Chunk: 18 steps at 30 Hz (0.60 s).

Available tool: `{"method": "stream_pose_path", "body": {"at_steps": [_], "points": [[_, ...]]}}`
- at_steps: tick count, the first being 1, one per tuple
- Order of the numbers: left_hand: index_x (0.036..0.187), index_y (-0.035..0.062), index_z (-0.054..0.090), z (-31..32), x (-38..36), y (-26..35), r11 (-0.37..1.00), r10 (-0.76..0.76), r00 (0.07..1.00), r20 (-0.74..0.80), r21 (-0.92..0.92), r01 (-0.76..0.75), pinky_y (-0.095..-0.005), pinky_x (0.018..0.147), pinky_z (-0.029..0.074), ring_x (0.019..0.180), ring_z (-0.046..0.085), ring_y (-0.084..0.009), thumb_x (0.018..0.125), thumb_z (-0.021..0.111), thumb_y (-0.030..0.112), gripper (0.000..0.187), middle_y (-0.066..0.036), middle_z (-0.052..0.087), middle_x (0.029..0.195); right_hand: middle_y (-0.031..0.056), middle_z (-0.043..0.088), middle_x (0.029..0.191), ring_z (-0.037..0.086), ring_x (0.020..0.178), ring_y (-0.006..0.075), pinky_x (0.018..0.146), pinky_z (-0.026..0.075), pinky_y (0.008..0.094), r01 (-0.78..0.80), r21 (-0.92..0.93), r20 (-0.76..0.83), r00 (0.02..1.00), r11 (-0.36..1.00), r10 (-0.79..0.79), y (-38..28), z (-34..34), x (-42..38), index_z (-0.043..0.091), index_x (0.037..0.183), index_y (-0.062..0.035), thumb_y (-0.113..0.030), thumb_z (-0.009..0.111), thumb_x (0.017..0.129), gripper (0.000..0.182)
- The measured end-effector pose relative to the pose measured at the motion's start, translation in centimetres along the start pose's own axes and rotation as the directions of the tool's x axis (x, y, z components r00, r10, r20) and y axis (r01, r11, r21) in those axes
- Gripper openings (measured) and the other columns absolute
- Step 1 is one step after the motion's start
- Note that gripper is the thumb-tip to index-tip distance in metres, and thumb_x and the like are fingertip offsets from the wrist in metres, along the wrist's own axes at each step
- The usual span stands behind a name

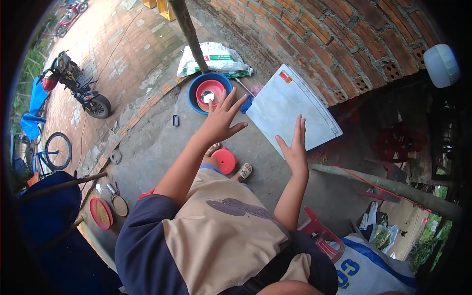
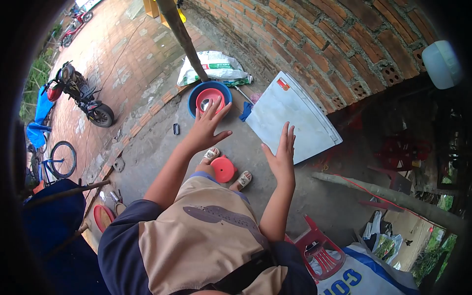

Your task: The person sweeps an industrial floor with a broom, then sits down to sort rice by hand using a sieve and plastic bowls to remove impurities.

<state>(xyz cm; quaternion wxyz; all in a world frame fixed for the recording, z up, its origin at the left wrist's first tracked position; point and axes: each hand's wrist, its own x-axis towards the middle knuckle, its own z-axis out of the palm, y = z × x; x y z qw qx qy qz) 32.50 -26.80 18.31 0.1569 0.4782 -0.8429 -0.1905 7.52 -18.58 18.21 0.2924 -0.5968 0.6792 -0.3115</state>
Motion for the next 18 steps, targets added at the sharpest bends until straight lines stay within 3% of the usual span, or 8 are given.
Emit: {"method": "stream_pose_path", "body": {"at_steps": [2,4,6,7,9,13,15,18], "points": [[0.145,0.0247,0.026,-0.9,-2.2,0.5,0.999,-0.051,0.998,-0.034,-0.006,0.051,-0.0691,0.103,0.012,0.139,0.015,-0.0399,0.082,0.064,0.042,0.076,-0.015,0.016,0.152,0.0236,0.006,0.152,0.009,0.137,0.0482,0.11,0.016,0.0537,-0.047,-0.018,0.048,0.998,0.999,0.048,0.5,1.1,0.1,0.005,0.148,-0.0176,-0.028,0.067,0.082,0.092],[0.144,0.025,0.026,-1.1,-4.2,-0.1,0.995,-0.094,0.994,-0.058,0.023,0.096,-0.0698,0.102,0.013,0.139,0.015,-0.0396,0.081,0.064,0.042,0.075,-0.015,0.015,0.152,0.0238,0.006,0.152,0.009,0.137,0.0476,0.11,0.015,0.0543,0.004,0.01,0.099,0.995,1.0,-0.005,0.2,1.8,0.2,0.005,0.148,-0.0183,-0.029,0.067,0.082,0.092],[0.144,0.0253,0.027,-1.4,-5.6,-0.7,0.975,-0.208,0.977,-0.048,0.072,0.212,-0.0704,0.101,0.015,0.139,0.014,-0.0395,0.082,0.064,0.042,0.075,-0.015,0.015,0.152,0.0252,0.005,0.151,0.008,0.141,0.0374,0.112,0.016,0.0424,0.091,0.028,0.19,0.977,0.996,-0.094,-1.1,2.1,0.6,0.005,0.148,-0.0113,-0.022,0.066,0.083,0.09],[0.146,0.0286,0.022,-1.9,-6.1,-0.6,0.959,-0.268,0.963,-0.023,0.083,0.269,-0.0664,0.105,0.011,0.14,0.011,-0.039,0.083,0.064,0.04,0.076,-0.014,0.013,0.153,0.0252,0.005,0.151,0.008,0.141,0.0374,0.112,0.016,0.0424,0.098,0.035,0.197,0.975,0.995,-0.103,-1.4,2.2,0.8,0.005,0.148,-0.0113,-0.022,0.066,0.083,0.09],[0.146,0.0284,0.022,-2.5,-7.0,-0.5,0.951,-0.298,0.954,-0.04,0.077,0.3,-0.0665,0.105,0.011,0.14,0.011,-0.0389,0.083,0.064,0.04,0.076,-0.014,0.013,0.153,0.0234,0.008,0.151,0.01,0.137,0.0466,0.109,0.016,0.0549,0.165,0.012,0.189,0.968,0.986,-0.165,-2.0,2.8,1.0,0.006,0.149,-0.0189,-0.03,0.068,0.081,0.093],[0.146,0.0274,0.022,-3.0,-8.1,-0.4,0.943,-0.321,0.943,-0.091,0.063,0.327,-0.0666,0.105,0.011,0.14,0.011,-0.0387,0.083,0.064,0.04,0.076,-0.015,0.012,0.153,0.0221,0.009,0.152,0.011,0.137,0.0467,0.109,0.016,0.0545,0.218,0.028,0.207,0.953,0.975,-0.219,-3.8,2.8,1.4,0.006,0.149,-0.0192,-0.029,0.068,0.081,0.093],[0.146,0.0272,0.022,-3.1,-8.3,-0.5,0.944,-0.318,0.944,-0.087,0.067,0.324,-0.0665,0.105,0.011,0.14,0.011,-0.0387,0.083,0.064,0.04,0.076,-0.015,0.012,0.153,0.0235,0.009,0.151,0.01,0.14,0.0386,0.112,0.017,0.0439,0.202,-0.073,0.242,0.954,0.977,-0.179,-4.6,2.9,1.8,0.007,0.148,-0.0137,-0.026,0.067,0.082,0.09],[0.146,0.0269,0.023,-3.6,-8.3,-1.2,0.951,-0.296,0.951,-0.087,0.067,0.302,-0.0661,0.105,0.011,0.14,0.011,-0.0384,0.083,0.064,0.041,0.076,-0.014,0.012,0.153,0.0223,0.009,0.152,0.01,0.14,0.039,0.112,0.017,0.0445,0.199,-0.098,0.215,0.961,0.975,-0.174,-5.6,3.5,2.3,0.008,0.148,-0.0141,-0.027,0.067,0.082,0.09]]}}
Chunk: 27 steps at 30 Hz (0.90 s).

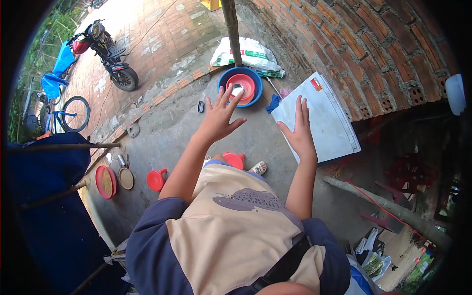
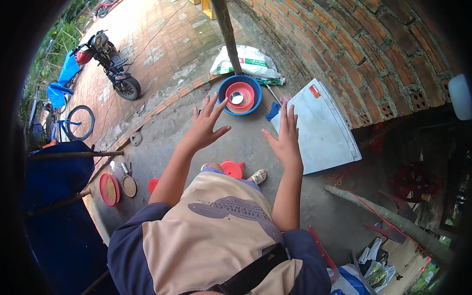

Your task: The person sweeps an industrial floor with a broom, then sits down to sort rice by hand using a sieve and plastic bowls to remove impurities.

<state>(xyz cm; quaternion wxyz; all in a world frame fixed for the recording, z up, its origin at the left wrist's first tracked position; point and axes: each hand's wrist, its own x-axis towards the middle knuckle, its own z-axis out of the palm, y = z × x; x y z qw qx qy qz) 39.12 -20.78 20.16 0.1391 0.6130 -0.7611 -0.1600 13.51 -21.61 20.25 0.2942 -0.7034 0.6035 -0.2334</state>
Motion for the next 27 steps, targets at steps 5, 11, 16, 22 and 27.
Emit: {"method": "stream_pose_path", "body": {"at_steps": [5,11,16,22,27], "points": [[0.145,0.0256,0.024,-1.7,1.9,-2.9,0.994,0.109,0.993,-0.04,-0.025,-0.11,-0.0652,0.106,0.011,0.141,0.01,-0.0368,0.083,0.063,0.041,0.075,-0.012,0.014,0.153,0.0174,0.008,0.153,0.011,0.137,0.0465,0.108,0.016,0.0568,0.035,-0.006,-0.054,0.998,0.999,-0.035,-1.5,2.6,1.3,0.006,0.149,-0.0219,-0.031,0.067,0.081,0.092],[0.145,0.0233,0.027,-4.3,4.7,-10.2,0.968,0.244,0.969,-0.03,-0.052,-0.245,-0.0646,0.106,0.01,0.141,0.009,-0.0362,0.083,0.063,0.043,0.074,-0.012,0.014,0.153,0.0158,0.008,0.154,0.011,0.138,0.0456,0.107,0.016,0.0604,-0.109,-0.075,-0.145,0.985,0.991,0.098,-5.8,7.7,2.3,0.007,0.148,-0.0221,-0.031,0.066,0.081,0.09],[0.144,0.0218,0.028,-6.0,6.5,-18.0,0.957,0.279,0.96,-0.034,-0.071,-0.281,-0.0645,0.106,0.01,0.14,0.011,-0.0378,0.083,0.063,0.043,0.073,-0.012,0.016,0.153,0.0165,0.009,0.153,0.01,0.138,0.0453,0.107,0.016,0.0609,-0.214,-0.072,-0.109,0.973,0.974,0.206,-11.0,13.2,2.4,0.007,0.149,-0.0201,-0.031,0.066,0.082,0.09],[0.145,0.0203,0.028,-7.3,6.4,-24.4,0.955,0.265,0.963,-0.051,-0.127,-0.269,-0.0647,0.106,0.01,0.14,0.013,-0.0376,0.083,0.063,0.044,0.075,-0.013,0.018,0.152,0.0166,0.008,0.153,0.009,0.139,0.0447,0.106,0.016,0.061,-0.296,-0.105,-0.102,0.953,0.949,0.286,-15.8,17.3,2.0,0.007,0.149,-0.02,-0.031,0.066,0.081,0.09],[0.145,0.0188,0.027,-7.1,6.2,-26.7,0.956,0.248,0.967,-0.056,-0.147,-0.254,-0.0657,0.105,0.01,0.14,0.012,-0.0378,0.083,0.064,0.043,0.076,-0.013,0.018,0.152,0.0157,0.007,0.154,0.008,0.139,0.0436,0.106,0.015,0.0616,-0.325,-0.178,-0.133,0.943,0.929,0.304,-16.3,16.8,2.5,0.007,0.149,-0.0224,-0.033,0.066,0.082,0.09]]}}
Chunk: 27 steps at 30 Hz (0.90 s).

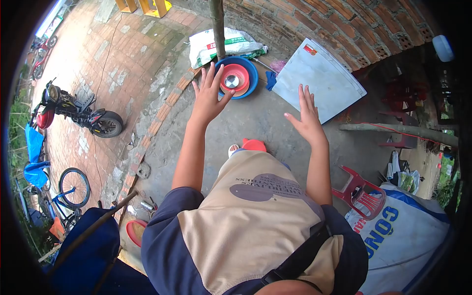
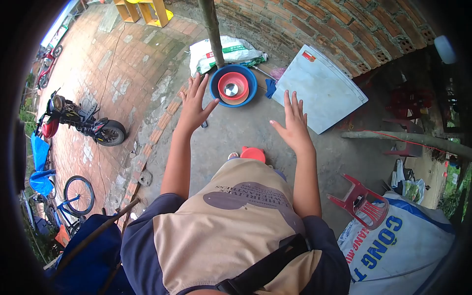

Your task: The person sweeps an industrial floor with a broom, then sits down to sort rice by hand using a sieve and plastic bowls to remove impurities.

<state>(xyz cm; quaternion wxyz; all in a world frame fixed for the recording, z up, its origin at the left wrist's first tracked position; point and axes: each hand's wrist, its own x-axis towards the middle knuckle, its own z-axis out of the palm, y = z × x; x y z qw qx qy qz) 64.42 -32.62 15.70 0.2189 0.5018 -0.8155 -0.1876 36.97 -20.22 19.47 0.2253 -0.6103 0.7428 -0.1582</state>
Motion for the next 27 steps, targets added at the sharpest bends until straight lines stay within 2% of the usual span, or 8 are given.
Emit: {"method": "stream_pose_path", "body": {"at_steps": [9,12,13,15,16,22,24,27], "points": [[0.144,0.0212,0.03,1.3,1.2,1.3,0.999,0.018,1.0,0.02,-0.036,-0.018,-0.0674,0.104,0.012,0.139,0.015,-0.0396,0.083,0.062,0.043,0.072,-0.012,0.019,0.152,0.0138,0.009,0.154,0.013,0.138,0.0434,0.105,0.019,0.0626,0.138,-0.191,-0.039,0.988,0.972,-0.148,0.4,-2.1,4.8,0.01,0.148,-0.0221,-0.031,0.065,0.081,0.087],[0.145,0.0224,0.027,2.5,2.0,2.4,0.997,0.051,0.997,0.062,0.046,-0.054,-0.0641,0.106,0.011,0.14,0.012,-0.0372,0.084,0.063,0.044,0.074,-0.013,0.019,0.152,0.0136,0.011,0.153,0.019,0.136,0.0441,0.103,0.022,0.0637,0.465,-0.263,0.045,0.881,0.845,-0.471,2.3,0.6,7.9,0.011,0.148,-0.0208,-0.029,0.067,0.08,0.089],[0.145,0.0224,0.027,3.0,2.3,3.1,0.997,0.048,0.997,0.065,0.052,-0.051,-0.0641,0.106,0.011,0.14,0.012,-0.0372,0.084,0.063,0.044,0.074,-0.013,0.019,0.152,0.0136,0.011,0.153,0.019,0.136,0.0441,0.103,0.022,0.0637,0.468,-0.256,0.045,0.88,0.846,-0.473,3.2,1.9,8.2,0.011,0.148,-0.0208,-0.029,0.067,0.08,0.089],[0.145,0.0224,0.027,3.9,3.1,4.6,0.999,0.007,0.997,0.073,0.047,-0.011,-0.0638,0.106,0.01,0.14,0.013,-0.0369,0.084,0.064,0.042,0.074,-0.013,0.019,0.152,0.0114,0.01,0.153,0.015,0.139,0.0396,0.105,0.02,0.0625,0.519,-0.37,0.294,0.852,0.771,-0.433,4.7,3.9,9.5,0.009,0.148,-0.0229,-0.028,0.066,0.081,0.088],[0.145,0.0224,0.027,4.3,3.7,5.5,0.999,-0.005,0.998,0.061,0.05,0.002,-0.0638,0.106,0.01,0.14,0.013,-0.0369,0.084,0.064,0.042,0.074,-0.013,0.019,0.152,0.0114,0.01,0.153,0.015,0.139,0.0396,0.105,0.02,0.0625,0.533,-0.369,0.299,0.844,0.761,-0.446,5.4,4.5,10.0,0.009,0.148,-0.0229,-0.028,0.066,0.081,0.088],[0.145,0.0164,0.026,7.1,4.5,10.8,0.992,-0.111,0.991,-0.07,0.057,0.115,-0.0601,0.109,0.009,0.14,0.014,-0.0344,0.084,0.064,0.038,0.075,-0.013,0.018,0.152,0.0109,0.006,0.154,0.013,0.139,0.0396,0.106,0.021,0.0619,0.571,-0.186,0.376,0.793,0.8,-0.479,9.8,3.9,11.3,0.006,0.148,-0.0232,-0.03,0.068,0.079,0.093],[0.144,0.0172,0.028,8.1,4.5,12.1,0.986,-0.144,0.984,-0.11,0.065,0.151,-0.0611,0.108,0.011,0.14,0.017,-0.0345,0.083,0.064,0.039,0.074,-0.013,0.02,0.152,0.0135,0.009,0.154,0.014,0.139,0.0412,0.106,0.021,0.0607,0.436,-0.026,0.292,0.864,0.9,-0.41,11.5,2.1,12.2,0.004,0.148,-0.0216,-0.03,0.067,0.08,0.093],[0.144,0.0178,0.029,8.8,4.4,14.1,0.971,-0.218,0.965,-0.144,0.07,0.23,-0.0605,0.108,0.012,0.139,0.019,-0.0338,0.083,0.063,0.04,0.073,-0.013,0.021,0.151,0.0167,0.012,0.153,0.014,0.138,0.0445,0.103,0.024,0.0634,0.346,0.107,0.191,0.913,0.932,-0.36,15.1,1.3,14.3,0.004,0.148,-0.0203,-0.033,0.068,0.079,0.095]]}}
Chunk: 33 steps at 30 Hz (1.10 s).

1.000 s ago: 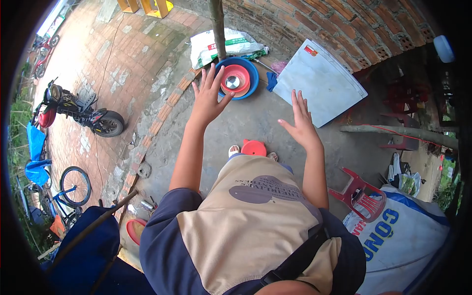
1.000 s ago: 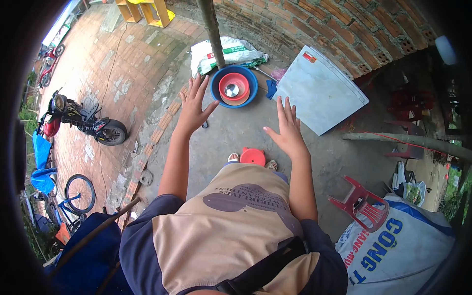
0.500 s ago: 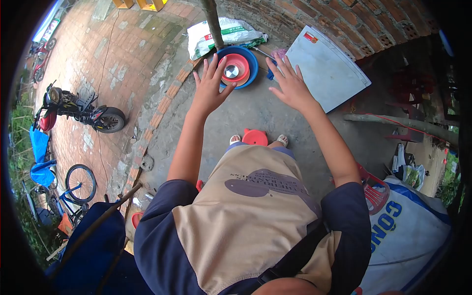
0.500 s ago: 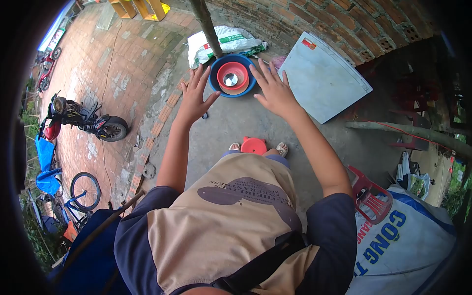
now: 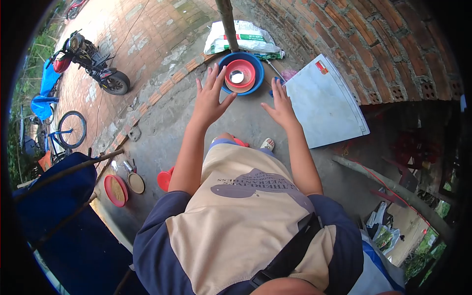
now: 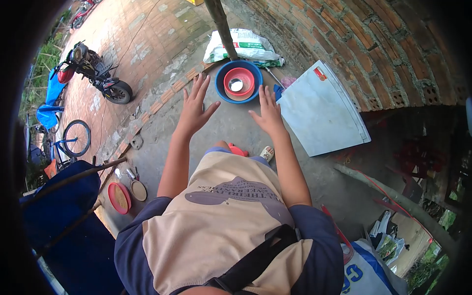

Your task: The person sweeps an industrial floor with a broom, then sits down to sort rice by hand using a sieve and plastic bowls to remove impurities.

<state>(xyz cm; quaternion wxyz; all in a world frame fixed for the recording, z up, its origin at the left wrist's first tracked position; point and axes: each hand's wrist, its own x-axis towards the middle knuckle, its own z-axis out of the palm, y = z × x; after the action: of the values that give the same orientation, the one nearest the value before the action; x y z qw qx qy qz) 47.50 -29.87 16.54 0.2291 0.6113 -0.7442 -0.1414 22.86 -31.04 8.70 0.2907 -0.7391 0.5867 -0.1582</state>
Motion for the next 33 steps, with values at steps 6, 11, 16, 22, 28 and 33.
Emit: {"method": "stream_pose_path", "body": {"at_steps": [6,11,16,22,28,33], "points": [[0.146,0.0168,0.024,-0.4,-0.5,-2.1,0.99,-0.135,0.991,0.02,0.046,0.134,-0.056,0.11,0.01,0.14,0.017,-0.0314,0.084,0.063,0.036,0.075,-0.014,0.019,0.152,0.0182,0.013,0.152,0.015,0.137,0.0459,0.103,0.024,0.0625,-0.038,0.032,0.0,0.999,0.999,0.038,5.5,0.7,1.8,0.005,0.148,-0.0183,-0.036,0.067,0.08,0.095],[0.144,0.0136,0.026,1.1,4.0,-6.9,0.987,-0.145,0.988,0.054,0.074,0.141,-0.0561,0.11,0.014,0.139,0.02,-0.0334,0.083,0.064,0.038,0.076,-0.016,0.022,0.15,0.0219,0.015,0.151,0.014,0.136,0.0469,0.11,0.021,0.0478,-0.197,-0.001,0.025,0.98,0.98,0.197,3.7,-0.7,4.0,0.01,0.147,-0.0108,-0.029,0.067,0.081,0.089],[0.143,0.013,0.028,4.5,10.4,-10.9,1.0,-0.005,0.974,0.227,-0.024,0.011,-0.0557,0.109,0.018,0.138,0.022,-0.0342,0.083,0.063,0.038,0.074,-0.018,0.025,0.148,0.0201,0.015,0.151,0.015,0.137,0.0458,0.108,0.021,0.0527,-0.264,0.017,-0.1,0.959,0.964,0.264,1.6,-0.6,6.8,0.01,0.148,-0.0137,-0.027,0.066,0.082,0.087],[0.143,0.0129,0.028,10.2,17.0,-13.4,0.981,0.192,0.905,0.379,-0.034,-0.193,-0.0548,0.109,0.021,0.137,0.024,-0.0349,0.082,0.064,0.04,0.076,-0.018,0.028,0.147,0.0147,0.014,0.152,0.018,0.137,0.0416,0.105,0.023,0.0608,-0.078,-0.37,0.117,0.985,0.926,0.13,0.7,1.4,10.8,0.013,0.148,-0.0172,-0.027,0.064,0.081,0.085],[0.144,0.0164,0.026,13.1,18.5,-11.0,0.937,0.344,0.801,0.49,-0.122,-0.328,-0.0547,0.111,0.016,0.138,0.021,-0.0338,0.081,0.064,0.041,0.078,-0.015,0.024,0.149,0.0122,0.013,0.153,0.019,0.139,0.0358,0.107,0.022,0.0575,0.189,-0.521,0.502,0.856,0.833,0.119,9.4,8.6,10.9,0.017,0.147,-0.0182,-0.02,0.063,0.081,0.08],[0.144,0.014,0.026,15.6,15.9,-9.7,0.943,0.332,0.809,0.485,-0.176,-0.282,-0.055,0.11,0.018,0.138,0.022,-0.0357,0.08,0.063,0.046,0.081,-0.018,0.025,0.148,0.0152,0.017,0.152,0.021,0.138,0.0371,0.108,0.025,0.0532,-0.12,-0.581,0.359,0.849,0.805,0.386,13.7,12.2,9.8,0.018,0.146,-0.014,-0.019,0.062,0.081,0.079]]}}
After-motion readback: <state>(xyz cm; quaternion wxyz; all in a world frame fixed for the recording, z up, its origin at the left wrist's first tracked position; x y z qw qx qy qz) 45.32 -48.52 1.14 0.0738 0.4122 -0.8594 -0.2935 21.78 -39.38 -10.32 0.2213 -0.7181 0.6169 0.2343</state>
